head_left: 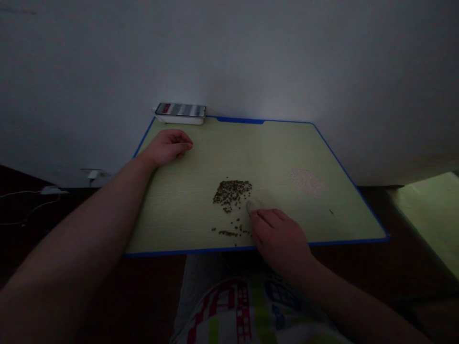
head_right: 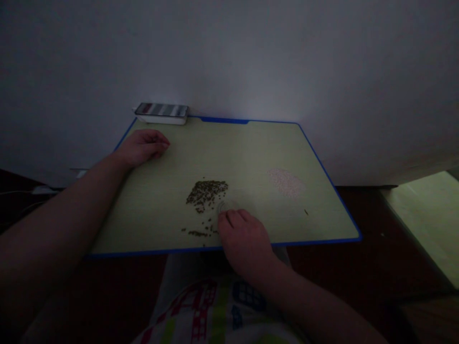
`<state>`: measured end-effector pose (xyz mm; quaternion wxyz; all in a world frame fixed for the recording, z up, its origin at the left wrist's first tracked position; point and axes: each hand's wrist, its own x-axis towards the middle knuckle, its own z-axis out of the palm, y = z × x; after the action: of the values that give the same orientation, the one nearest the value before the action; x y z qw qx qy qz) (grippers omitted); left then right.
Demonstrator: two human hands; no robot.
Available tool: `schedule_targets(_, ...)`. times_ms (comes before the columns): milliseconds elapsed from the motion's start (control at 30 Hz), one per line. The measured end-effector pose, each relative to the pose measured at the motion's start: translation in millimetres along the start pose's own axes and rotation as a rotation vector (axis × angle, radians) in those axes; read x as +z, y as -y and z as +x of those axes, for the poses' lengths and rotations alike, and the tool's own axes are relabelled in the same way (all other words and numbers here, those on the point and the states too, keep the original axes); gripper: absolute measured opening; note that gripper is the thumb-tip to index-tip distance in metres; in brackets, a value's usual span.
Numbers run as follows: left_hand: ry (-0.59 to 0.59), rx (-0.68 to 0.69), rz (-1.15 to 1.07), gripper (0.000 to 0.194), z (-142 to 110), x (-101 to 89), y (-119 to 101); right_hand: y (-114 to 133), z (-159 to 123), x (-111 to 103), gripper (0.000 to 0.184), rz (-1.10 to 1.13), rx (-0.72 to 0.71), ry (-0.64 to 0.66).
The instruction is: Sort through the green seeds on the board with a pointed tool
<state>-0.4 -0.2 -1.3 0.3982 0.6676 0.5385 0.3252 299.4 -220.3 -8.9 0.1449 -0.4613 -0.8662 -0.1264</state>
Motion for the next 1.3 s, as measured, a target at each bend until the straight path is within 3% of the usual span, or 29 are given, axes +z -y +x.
schedule_targets(233, 0.009, 0.011, -0.023, 0.013, 2.4, -0.4, 2.6, -10.8, 13.4, 0.7, 0.021, -0.093, 0.104, 0.099)
schedule_targets(400, 0.027, 0.028, -0.033, 0.015, 2.3, -1.1, 1.9, -19.9, 10.4, 1.2, 0.019, -0.156, 0.177, 0.093)
schedule_targets(700, 0.015, 0.018, 0.006, 0.016, 0.1, -0.8, -0.4, -4.4, 3.9, 1.4, 0.026, -0.084, 0.047, 0.054)
schedule_targets(967, 0.028, 0.047, -0.013, 0.015, -0.1, -1.4, -0.8, -15.0, 17.6, 8.0, 0.03, -0.074, 0.077, 0.103)
schedule_targets(1167, 0.025, 0.04, 0.005, 0.015, 1.4, -1.6, 1.5, -35.8, 8.6, 8.6, 0.023, -0.153, 0.171, 0.052)
schedule_targets(1300, 0.008, 0.027, 0.023, 0.015, -0.2, -0.7, -1.7, -32.5, 0.6, 6.4, 0.024, -0.142, 0.146, 0.038)
